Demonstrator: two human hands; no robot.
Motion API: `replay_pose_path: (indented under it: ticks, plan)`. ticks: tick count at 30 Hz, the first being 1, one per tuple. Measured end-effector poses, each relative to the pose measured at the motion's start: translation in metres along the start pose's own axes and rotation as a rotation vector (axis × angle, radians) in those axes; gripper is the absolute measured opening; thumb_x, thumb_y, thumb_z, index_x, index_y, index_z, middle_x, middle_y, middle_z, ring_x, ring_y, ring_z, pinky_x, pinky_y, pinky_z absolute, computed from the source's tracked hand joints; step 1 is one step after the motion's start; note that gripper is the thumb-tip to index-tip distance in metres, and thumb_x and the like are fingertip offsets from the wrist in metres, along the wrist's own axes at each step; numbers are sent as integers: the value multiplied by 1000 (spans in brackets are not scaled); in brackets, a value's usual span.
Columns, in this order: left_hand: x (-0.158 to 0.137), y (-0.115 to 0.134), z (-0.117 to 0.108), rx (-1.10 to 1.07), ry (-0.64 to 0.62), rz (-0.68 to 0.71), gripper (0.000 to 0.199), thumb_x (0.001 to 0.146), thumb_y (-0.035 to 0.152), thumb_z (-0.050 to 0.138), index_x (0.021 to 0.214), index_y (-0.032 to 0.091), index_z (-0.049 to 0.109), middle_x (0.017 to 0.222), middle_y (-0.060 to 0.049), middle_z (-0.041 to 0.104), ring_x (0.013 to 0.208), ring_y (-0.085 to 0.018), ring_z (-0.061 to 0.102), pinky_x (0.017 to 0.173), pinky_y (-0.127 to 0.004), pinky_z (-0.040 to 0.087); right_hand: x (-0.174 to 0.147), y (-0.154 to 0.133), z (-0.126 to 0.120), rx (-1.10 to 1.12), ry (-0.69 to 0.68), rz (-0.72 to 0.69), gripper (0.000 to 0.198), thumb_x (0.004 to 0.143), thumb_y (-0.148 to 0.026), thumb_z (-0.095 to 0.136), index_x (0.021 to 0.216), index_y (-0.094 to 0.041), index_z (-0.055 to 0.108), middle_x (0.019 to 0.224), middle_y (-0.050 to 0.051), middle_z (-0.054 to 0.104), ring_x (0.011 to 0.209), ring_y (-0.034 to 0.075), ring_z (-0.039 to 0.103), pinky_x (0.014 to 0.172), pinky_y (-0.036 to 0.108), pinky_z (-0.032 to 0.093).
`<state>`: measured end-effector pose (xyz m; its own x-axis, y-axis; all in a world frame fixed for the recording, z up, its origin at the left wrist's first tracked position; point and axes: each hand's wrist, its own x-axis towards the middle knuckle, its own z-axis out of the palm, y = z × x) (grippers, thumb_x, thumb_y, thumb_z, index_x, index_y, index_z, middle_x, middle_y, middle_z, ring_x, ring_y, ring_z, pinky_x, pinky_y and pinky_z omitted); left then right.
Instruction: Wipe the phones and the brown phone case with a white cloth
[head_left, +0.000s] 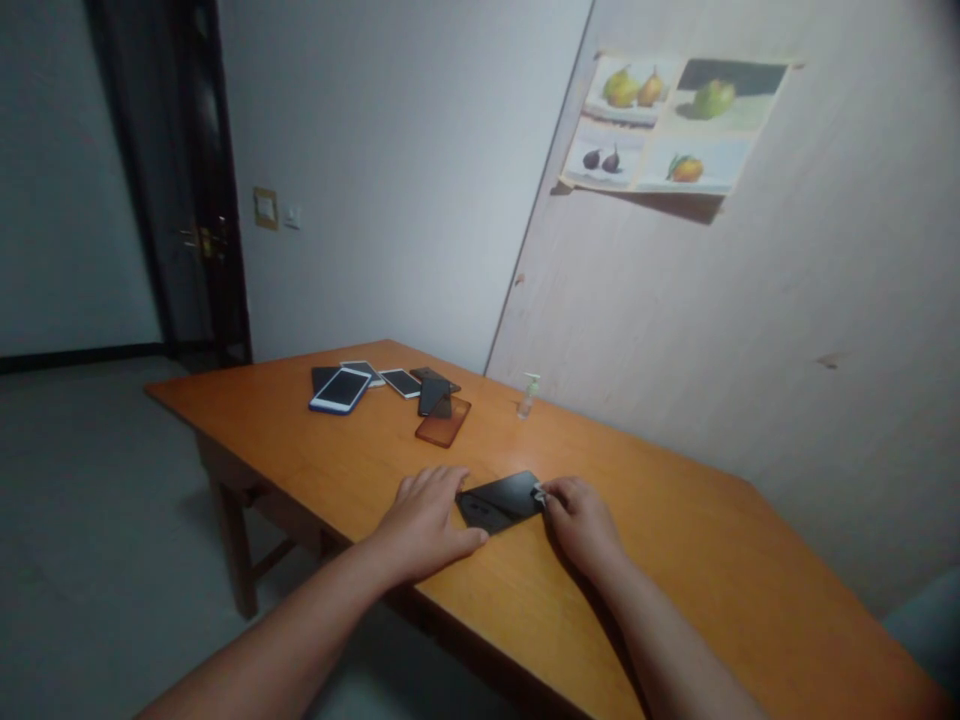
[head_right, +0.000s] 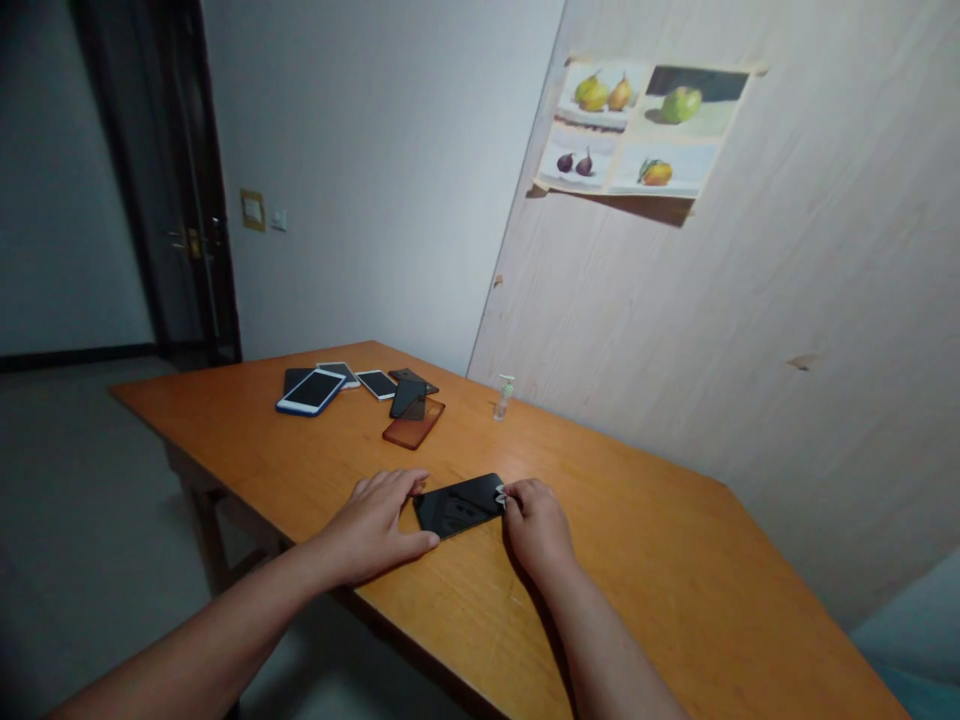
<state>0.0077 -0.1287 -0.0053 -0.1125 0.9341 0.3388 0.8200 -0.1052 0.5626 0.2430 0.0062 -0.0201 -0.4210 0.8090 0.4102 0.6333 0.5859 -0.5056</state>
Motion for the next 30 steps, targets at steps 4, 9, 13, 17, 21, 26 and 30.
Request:
replay_pose_path:
  ticks: [4, 9, 13, 17, 21, 26, 30]
  plan:
    - [0, 2, 3, -44, 14, -12, 70, 67, 47, 77, 130, 26, 57, 125, -12, 63, 123, -39, 50, 103, -46, 32, -9, -12, -3, -104, -114, -44, 33, 91, -27, 51, 115, -22, 74, 121, 12, 70, 120, 31, 57, 104, 46, 39]
    - [0, 2, 4, -33, 1, -13, 71, 67, 45, 77, 131, 26, 56, 125, -12, 63, 123, -38, 50, 103, -46, 31, -34, -59, -6, 21, -404, -187, 47, 98, -49, 47, 143, -36, 53, 151, 1, 47, 149, 34, 19, 118, 59, 11]
    - [0, 2, 3, -23, -6, -5, 69, 68, 46, 76, 131, 25, 56, 125, -13, 63, 121, -39, 51, 101, -47, 33, -35, -63, -9, -16, -492, -192, 48, 100, -53, 39, 146, -42, 45, 155, -4, 40, 151, 34, 11, 117, 64, -2]
    - [0, 3, 3, -20, -15, -5, 74, 67, 47, 77, 134, 24, 53, 126, -14, 62, 123, -40, 50, 102, -48, 31, -27, -41, -11, -207, -336, 2, 52, 100, -51, 38, 148, -32, 46, 156, 4, 39, 150, 39, 10, 113, 70, -1]
    - [0, 2, 4, -33, -7, -11, 75, 67, 45, 77, 135, 25, 52, 126, -13, 62, 124, -40, 49, 102, -48, 31, -33, -56, -11, -98, -433, -99, 52, 100, -54, 39, 149, -38, 41, 158, 1, 36, 151, 36, 11, 116, 67, 0]
    - [0, 2, 4, -1, -18, 5, 74, 70, 47, 75, 136, 23, 51, 128, -14, 61, 124, -40, 49, 102, -48, 33, -30, -66, -6, -8, -529, -192, 47, 102, -52, 35, 147, -42, 43, 157, -2, 38, 151, 33, 14, 116, 67, -2]
    - [-1, 2, 4, 48, -26, 4, 78, 70, 51, 75, 137, 23, 48, 131, -14, 59, 124, -38, 49, 102, -47, 34, -18, -43, -9, -266, -347, 59, 54, 102, -51, 32, 149, -28, 45, 157, 5, 37, 150, 38, 13, 113, 73, 3]
